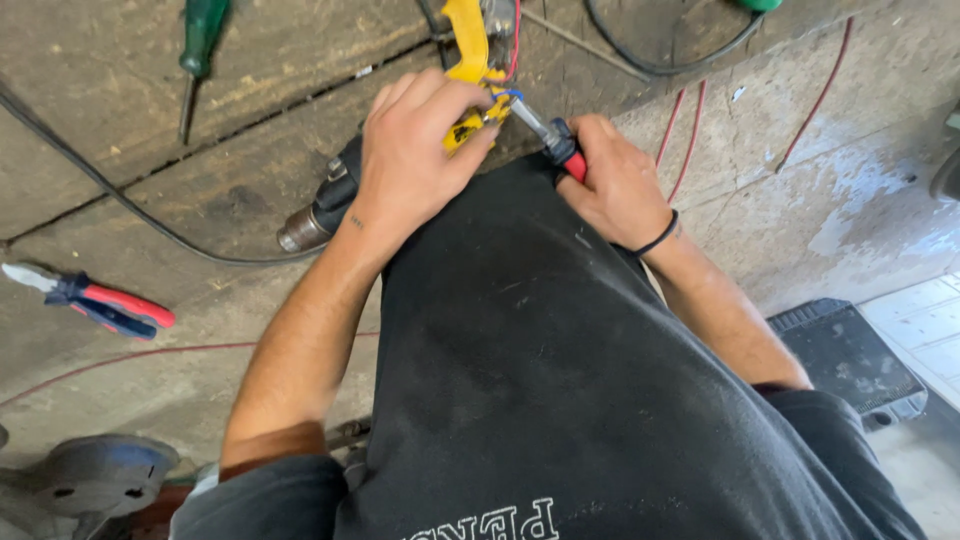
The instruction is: Repairing a disassembled heat gun by soldering wires and adjusting internal components
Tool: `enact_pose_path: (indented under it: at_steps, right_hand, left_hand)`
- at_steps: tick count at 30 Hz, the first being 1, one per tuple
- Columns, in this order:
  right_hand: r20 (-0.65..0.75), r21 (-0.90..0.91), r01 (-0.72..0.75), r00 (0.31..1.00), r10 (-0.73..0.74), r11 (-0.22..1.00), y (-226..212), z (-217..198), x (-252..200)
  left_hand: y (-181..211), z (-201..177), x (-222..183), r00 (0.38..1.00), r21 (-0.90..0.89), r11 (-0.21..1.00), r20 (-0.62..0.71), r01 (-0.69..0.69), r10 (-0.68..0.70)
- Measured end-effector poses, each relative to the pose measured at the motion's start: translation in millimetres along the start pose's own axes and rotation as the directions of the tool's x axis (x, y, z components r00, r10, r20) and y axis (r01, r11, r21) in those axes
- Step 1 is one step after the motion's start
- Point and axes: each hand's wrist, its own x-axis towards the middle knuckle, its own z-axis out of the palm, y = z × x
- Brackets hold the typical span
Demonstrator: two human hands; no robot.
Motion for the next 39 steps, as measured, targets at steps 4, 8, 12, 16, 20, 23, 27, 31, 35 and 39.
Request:
enact_pose_path:
  at_steps: [4, 8, 12, 16, 20, 23, 27, 31, 35, 39]
  right_hand:
    - [0.036, -0.051, -0.037, 0.999, 0.039, 0.998, 1.6, -2.9, 2.6]
    - [0.047, -0.065, -0.052, 0.997, 0.056, 0.997, -5.9, -2.4, 6.4]
    - [0.046, -0.067, -0.097, 0.994, 0.100, 0.993, -10.2, -0.2, 6.5]
    - [0.052, -0.065, -0.123, 0.991, 0.126, 0.990, -7.7, 7.1, 1.1]
    - [0.038, -0.024, -0.117, 0.992, 0.118, 0.993, -14.6, 11.5, -0.1]
    - [0.018, 0.008, -0.127, 0.992, 0.127, 0.992, -17.0, 18.1, -1.9]
    - [0.058, 0.038, -0.203, 0.978, 0.201, 0.978, -18.3, 28.7, -5.2]
    - [0.077, 0.086, -0.259, 0.964, 0.253, 0.962, -23.2, 30.4, -5.8]
    - [0.094, 0.124, -0.276, 0.960, 0.265, 0.953, -24.1, 32.8, -6.6]
    - [0.109, 0.142, -0.294, 0.954, 0.280, 0.945, -23.7, 34.8, -8.1]
  left_hand:
    - [-13.4, -18.7, -14.2, 0.996, 0.146, 0.989, 0.084, -0.010, -0.002]
    - [-15.6, -20.7, -24.5, 0.980, 0.166, 0.982, 0.166, 0.086, -0.114]
    - [-16.9, -11.7, -26.5, 0.977, 0.349, 0.935, 0.167, 0.066, -0.132]
    - [-12.6, -12.6, -26.6, 0.971, 0.326, 0.941, 0.183, 0.088, -0.154]
    - [-13.4, -14.1, -21.2, 0.963, 0.327, 0.941, 0.215, 0.088, -0.164]
    - [-12.1, -15.2, -20.1, 0.953, 0.310, 0.946, 0.246, 0.098, -0.179]
    - [-12.2, -16.1, -20.6, 0.940, 0.301, 0.946, 0.270, 0.123, -0.208]
    - [-13.7, -14.3, -22.3, 0.945, 0.309, 0.945, 0.263, 0.106, -0.192]
    - [-11.9, -12.4, -24.2, 0.947, 0.319, 0.942, 0.256, 0.108, -0.195]
    - [-9.7, -9.2, -28.0, 0.948, 0.344, 0.932, 0.243, 0.111, -0.203]
